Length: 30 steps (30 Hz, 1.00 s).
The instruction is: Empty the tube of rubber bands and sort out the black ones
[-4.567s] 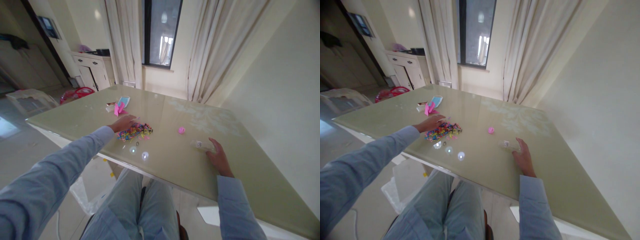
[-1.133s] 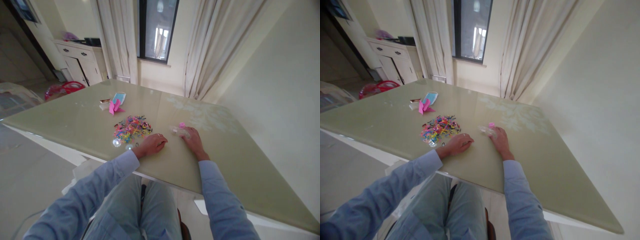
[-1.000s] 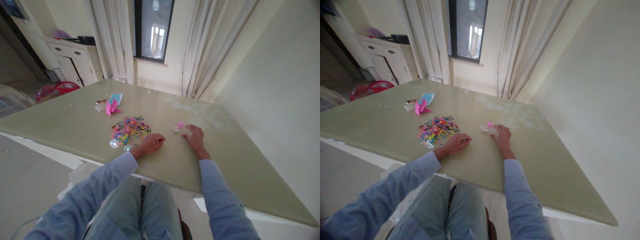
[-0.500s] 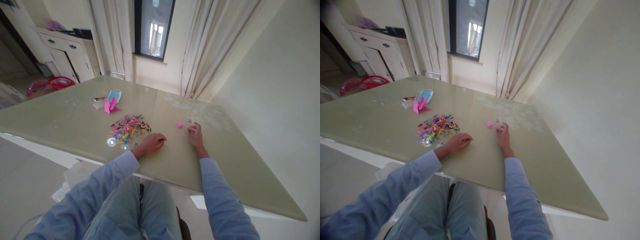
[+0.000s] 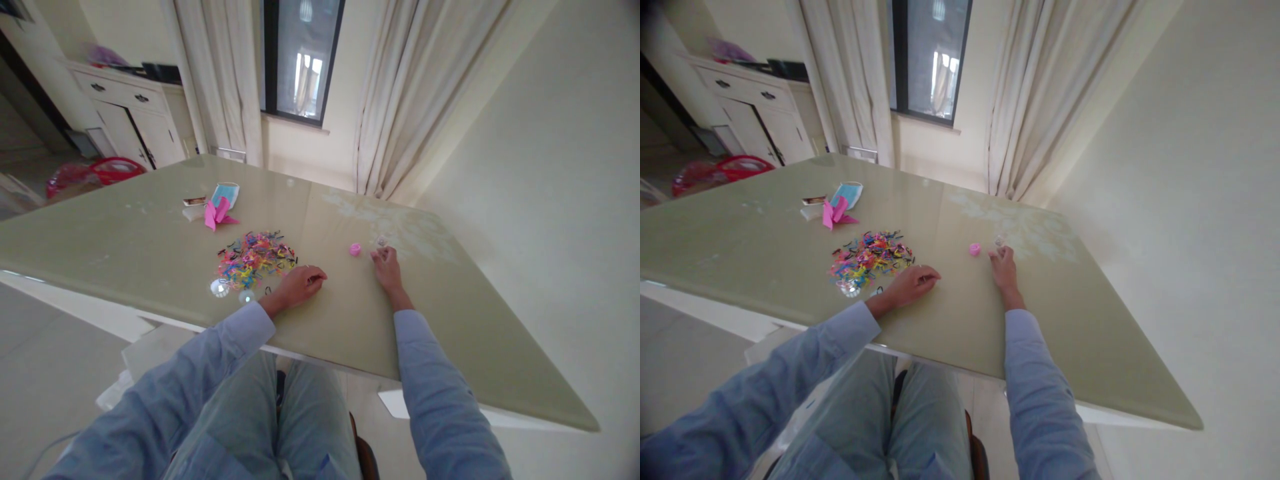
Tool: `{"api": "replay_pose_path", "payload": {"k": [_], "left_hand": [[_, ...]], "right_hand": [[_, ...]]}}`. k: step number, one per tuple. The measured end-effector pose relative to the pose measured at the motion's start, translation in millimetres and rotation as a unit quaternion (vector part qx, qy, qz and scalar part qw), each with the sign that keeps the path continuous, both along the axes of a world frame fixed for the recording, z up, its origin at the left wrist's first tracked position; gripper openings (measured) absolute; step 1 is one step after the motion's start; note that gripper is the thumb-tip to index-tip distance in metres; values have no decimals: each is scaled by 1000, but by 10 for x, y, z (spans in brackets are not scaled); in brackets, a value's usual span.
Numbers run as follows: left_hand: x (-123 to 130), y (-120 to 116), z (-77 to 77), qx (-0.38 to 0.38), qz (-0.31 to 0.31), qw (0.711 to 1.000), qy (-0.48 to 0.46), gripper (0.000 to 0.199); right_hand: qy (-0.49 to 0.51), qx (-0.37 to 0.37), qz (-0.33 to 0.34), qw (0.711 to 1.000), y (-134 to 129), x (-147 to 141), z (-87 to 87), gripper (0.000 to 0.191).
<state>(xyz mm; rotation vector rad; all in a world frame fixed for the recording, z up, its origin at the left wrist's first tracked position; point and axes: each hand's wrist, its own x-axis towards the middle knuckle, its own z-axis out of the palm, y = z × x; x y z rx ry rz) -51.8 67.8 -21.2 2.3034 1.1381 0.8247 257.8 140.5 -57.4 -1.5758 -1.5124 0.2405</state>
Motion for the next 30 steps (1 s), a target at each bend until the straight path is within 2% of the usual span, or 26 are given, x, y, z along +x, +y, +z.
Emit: {"api": "replay_pose_path", "payload": {"k": [6,10,12,14,16,18,20,22,23,25,30], "left_hand": [[4,18,-26,-6,4,1000,-5,23],[-7,-23,4,1,11,1000,8,23],[-18,-65,36,10,10,1000,20,23],[-26,-112,63,21,9,999,33,24],[-26,-153,73,28,11,998,48,23],[-19,-188,66,30,11,998,62,24],[-10,-222,50,31,2,996,80,25],[-3,-255,35,32,-6,993,111,22],[0,-270,29,32,-5,991,127,20],[1,-293,22,33,0,989,144,18],[3,-306,7,37,-9,992,124,23]], "right_hand": [[12,-15,-13,1000,-28,-10,41,61],[26,-4,-33,999,-100,-18,182,71],[35,30,-59,997,-198,-39,313,67],[43,100,-98,989,-344,-111,455,54],[35,139,-96,985,-521,-255,564,43],[20,118,-13,993,-697,-466,610,39],[-21,39,150,988,-842,-707,594,40],[-73,-50,307,948,-933,-922,546,42],[-87,-73,346,931,-958,-1004,520,42],[-89,-96,372,919,-972,-1099,483,42],[-26,-111,342,933,-936,-1073,460,41]]}}
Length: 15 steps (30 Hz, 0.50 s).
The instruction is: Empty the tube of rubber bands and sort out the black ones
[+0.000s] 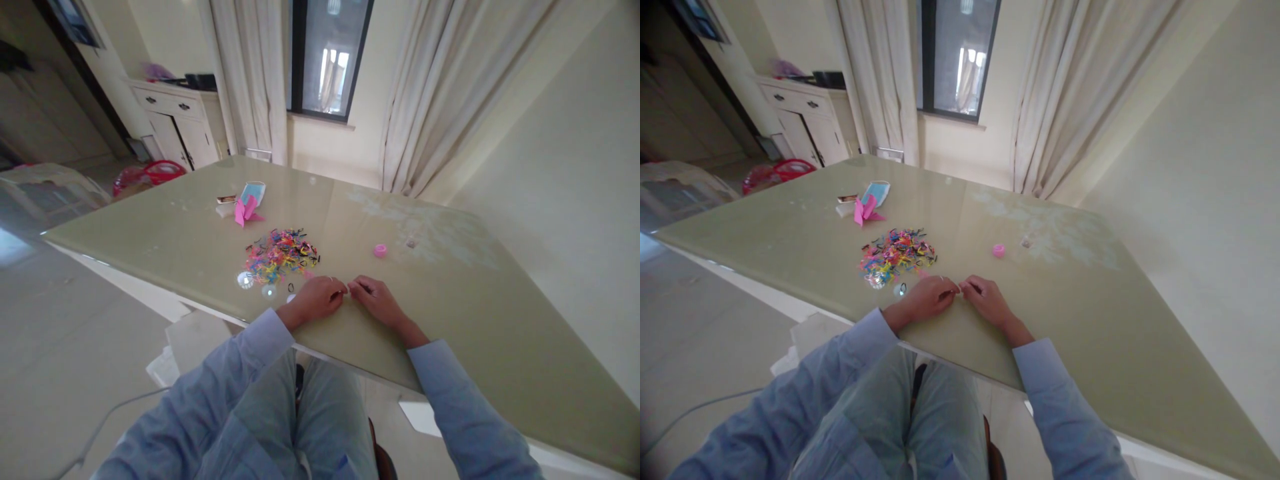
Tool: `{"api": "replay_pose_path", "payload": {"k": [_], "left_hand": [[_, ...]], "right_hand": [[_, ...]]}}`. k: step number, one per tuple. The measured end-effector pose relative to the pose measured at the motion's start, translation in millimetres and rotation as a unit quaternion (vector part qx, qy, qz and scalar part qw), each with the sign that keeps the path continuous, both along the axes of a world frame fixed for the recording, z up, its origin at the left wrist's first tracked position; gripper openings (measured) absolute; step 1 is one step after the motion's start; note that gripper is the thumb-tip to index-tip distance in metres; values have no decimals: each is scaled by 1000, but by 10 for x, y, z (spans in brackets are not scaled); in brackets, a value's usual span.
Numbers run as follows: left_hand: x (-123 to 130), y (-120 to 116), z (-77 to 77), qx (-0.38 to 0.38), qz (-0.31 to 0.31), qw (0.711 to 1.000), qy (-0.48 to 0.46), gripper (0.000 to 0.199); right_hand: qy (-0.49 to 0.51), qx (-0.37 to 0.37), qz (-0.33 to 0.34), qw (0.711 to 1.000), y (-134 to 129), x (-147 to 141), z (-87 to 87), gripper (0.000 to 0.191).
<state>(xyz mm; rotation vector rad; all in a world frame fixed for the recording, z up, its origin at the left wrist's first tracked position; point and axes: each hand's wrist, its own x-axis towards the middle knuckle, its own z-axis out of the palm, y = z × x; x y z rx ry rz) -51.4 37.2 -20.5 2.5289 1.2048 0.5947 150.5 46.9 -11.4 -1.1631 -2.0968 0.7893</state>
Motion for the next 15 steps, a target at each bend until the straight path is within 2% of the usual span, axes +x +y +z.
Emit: {"api": "replay_pose_path", "payload": {"k": [9,15], "left_hand": [[-66,-115,22,-10,-2,997,-74,25],[-139,-245,31,-25,23,993,-117,23]], "right_hand": [[116,-59,-46,990,55,40,-44,43],[136,-66,-75,986,36,36,-54,45]]}}
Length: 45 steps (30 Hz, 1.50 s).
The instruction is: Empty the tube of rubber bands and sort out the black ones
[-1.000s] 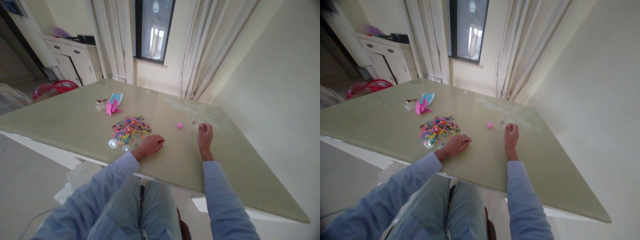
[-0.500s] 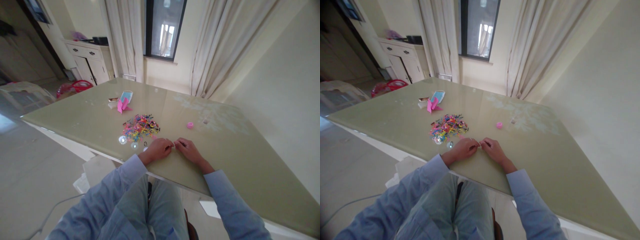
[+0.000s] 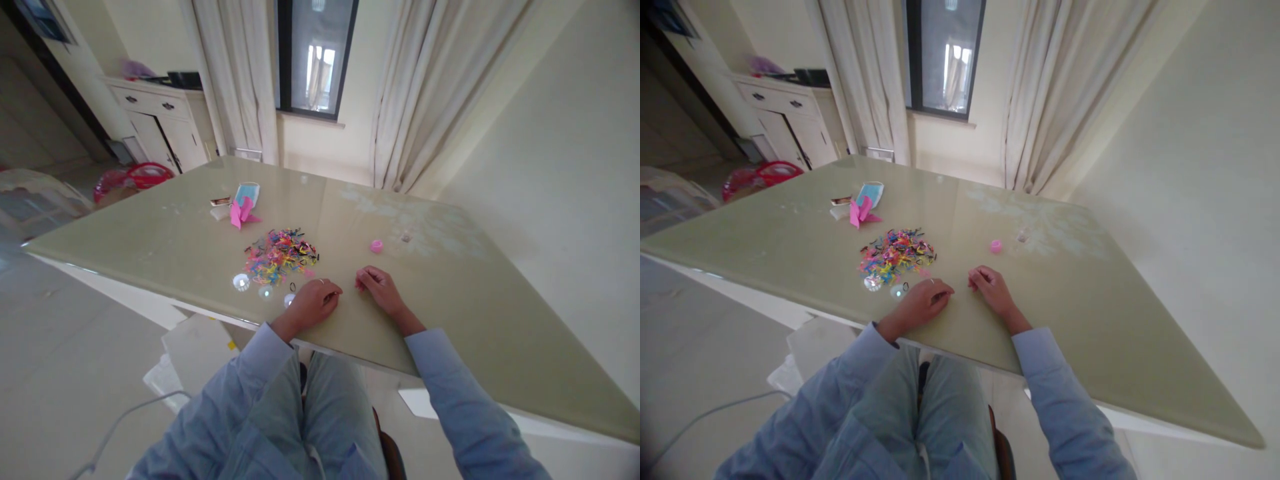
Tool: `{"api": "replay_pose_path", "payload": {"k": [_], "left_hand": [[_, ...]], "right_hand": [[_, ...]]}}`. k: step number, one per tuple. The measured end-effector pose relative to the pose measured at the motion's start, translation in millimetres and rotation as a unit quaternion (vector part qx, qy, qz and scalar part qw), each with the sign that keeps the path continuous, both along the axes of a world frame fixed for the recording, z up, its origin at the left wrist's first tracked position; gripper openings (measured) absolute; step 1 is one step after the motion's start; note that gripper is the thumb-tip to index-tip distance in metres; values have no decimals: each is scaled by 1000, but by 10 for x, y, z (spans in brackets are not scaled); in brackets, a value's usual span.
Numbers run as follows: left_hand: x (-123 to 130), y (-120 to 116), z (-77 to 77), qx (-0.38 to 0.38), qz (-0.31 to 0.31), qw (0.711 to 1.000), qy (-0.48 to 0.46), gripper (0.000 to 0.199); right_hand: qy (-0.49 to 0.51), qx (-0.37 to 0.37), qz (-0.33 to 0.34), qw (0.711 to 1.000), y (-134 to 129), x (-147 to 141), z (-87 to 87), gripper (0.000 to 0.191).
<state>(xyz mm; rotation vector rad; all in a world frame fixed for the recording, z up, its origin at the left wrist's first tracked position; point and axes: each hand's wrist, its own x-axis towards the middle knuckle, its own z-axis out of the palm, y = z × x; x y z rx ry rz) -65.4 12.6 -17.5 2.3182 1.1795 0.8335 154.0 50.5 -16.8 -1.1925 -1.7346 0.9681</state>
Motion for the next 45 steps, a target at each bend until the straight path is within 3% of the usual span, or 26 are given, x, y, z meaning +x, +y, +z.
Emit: {"api": "replay_pose_path", "payload": {"k": [3,8,15,19,22,24,28,33,36,39,42,45], "left_hand": [[-64,-18,-4,3,13,1000,8,21],[-225,1,-84,39,123,990,50,16],[-276,-14,-161,44,195,980,-8,19],[-289,-32,-97,46,144,986,-65,17],[-322,-18,-68,-26,54,989,-131,17],[-345,-3,-58,-90,16,977,-192,16],[-369,-5,-37,-168,-19,949,-266,26],[-353,-48,-17,-154,-31,951,-268,24],[-336,-43,-16,-131,8,958,-254,20],[-332,-10,-9,-39,128,949,-286,16],[-358,18,-13,46,284,886,-363,15],[-407,16,-46,36,335,832,-440,14]], "right_hand": [[-17,11,-9,1000,-18,-29,4,44],[-59,27,-28,998,-31,-71,4,44],[-91,32,-34,995,-41,-87,9,42],[-80,22,-37,996,-34,-106,45,42],[-62,-7,-35,997,5,-139,88,41],[-63,-28,-29,997,54,-168,120,39],[-69,-66,-9,995,194,-264,158,31],[-41,-63,34,997,353,-530,101,28],[-88,-4,52,995,402,-723,36,22],[-172,71,11,982,434,-834,-14,18],[-191,90,-19,977,464,-825,-40,19],[-156,91,19,983,464,-760,-52,20]]}}
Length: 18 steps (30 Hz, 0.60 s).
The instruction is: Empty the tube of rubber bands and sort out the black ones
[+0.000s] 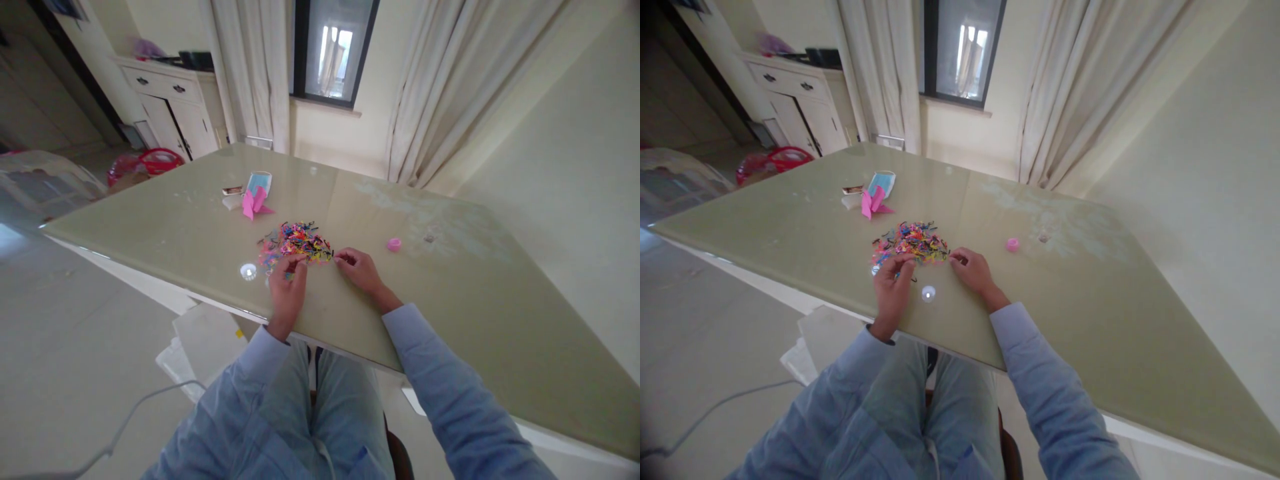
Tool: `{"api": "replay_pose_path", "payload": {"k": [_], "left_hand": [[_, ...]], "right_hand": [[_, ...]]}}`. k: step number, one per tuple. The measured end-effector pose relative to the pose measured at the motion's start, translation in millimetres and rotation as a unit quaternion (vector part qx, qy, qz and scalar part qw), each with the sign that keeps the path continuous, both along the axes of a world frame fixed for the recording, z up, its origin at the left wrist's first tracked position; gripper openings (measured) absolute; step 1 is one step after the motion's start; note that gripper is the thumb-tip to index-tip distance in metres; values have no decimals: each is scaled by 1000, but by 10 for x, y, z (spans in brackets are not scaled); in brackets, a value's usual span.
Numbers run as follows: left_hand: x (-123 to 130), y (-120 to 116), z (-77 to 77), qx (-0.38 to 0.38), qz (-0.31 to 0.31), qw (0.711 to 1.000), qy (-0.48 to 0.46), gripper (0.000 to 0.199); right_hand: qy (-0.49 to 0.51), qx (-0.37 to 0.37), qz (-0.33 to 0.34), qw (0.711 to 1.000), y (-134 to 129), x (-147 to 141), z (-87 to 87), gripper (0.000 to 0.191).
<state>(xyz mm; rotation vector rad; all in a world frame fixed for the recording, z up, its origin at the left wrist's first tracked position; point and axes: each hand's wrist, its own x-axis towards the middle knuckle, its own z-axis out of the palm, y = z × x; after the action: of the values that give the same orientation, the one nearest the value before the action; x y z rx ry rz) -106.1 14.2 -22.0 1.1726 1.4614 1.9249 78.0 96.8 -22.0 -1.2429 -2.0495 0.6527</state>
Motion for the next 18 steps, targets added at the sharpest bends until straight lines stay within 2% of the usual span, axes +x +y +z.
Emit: {"api": "replay_pose_path", "payload": {"k": [4,6,10,13,14,16,18], "left_hand": [[-57,-26,-30,3,-4,991,-137,13],[-66,-33,-23,9,3,985,-170,12],[-48,-41,-4,-7,-38,987,-155,14],[-27,-67,15,-17,-76,990,-120,13],[-19,-82,28,-22,-111,989,-96,12],[-3,-113,61,-36,-234,971,-14,12],[12,-142,100,-55,-381,918,97,14]], "right_hand": [[15,0,89,996,-89,12,-7,23],[-5,22,126,992,-160,-34,-3,22],[-67,68,186,978,-286,-172,17,25],[-127,94,182,971,-331,-277,28,36],[-149,101,174,968,-336,-312,30,36],[-183,109,171,962,-336,-384,34,31],[-202,103,172,959,-325,-459,42,22]]}}
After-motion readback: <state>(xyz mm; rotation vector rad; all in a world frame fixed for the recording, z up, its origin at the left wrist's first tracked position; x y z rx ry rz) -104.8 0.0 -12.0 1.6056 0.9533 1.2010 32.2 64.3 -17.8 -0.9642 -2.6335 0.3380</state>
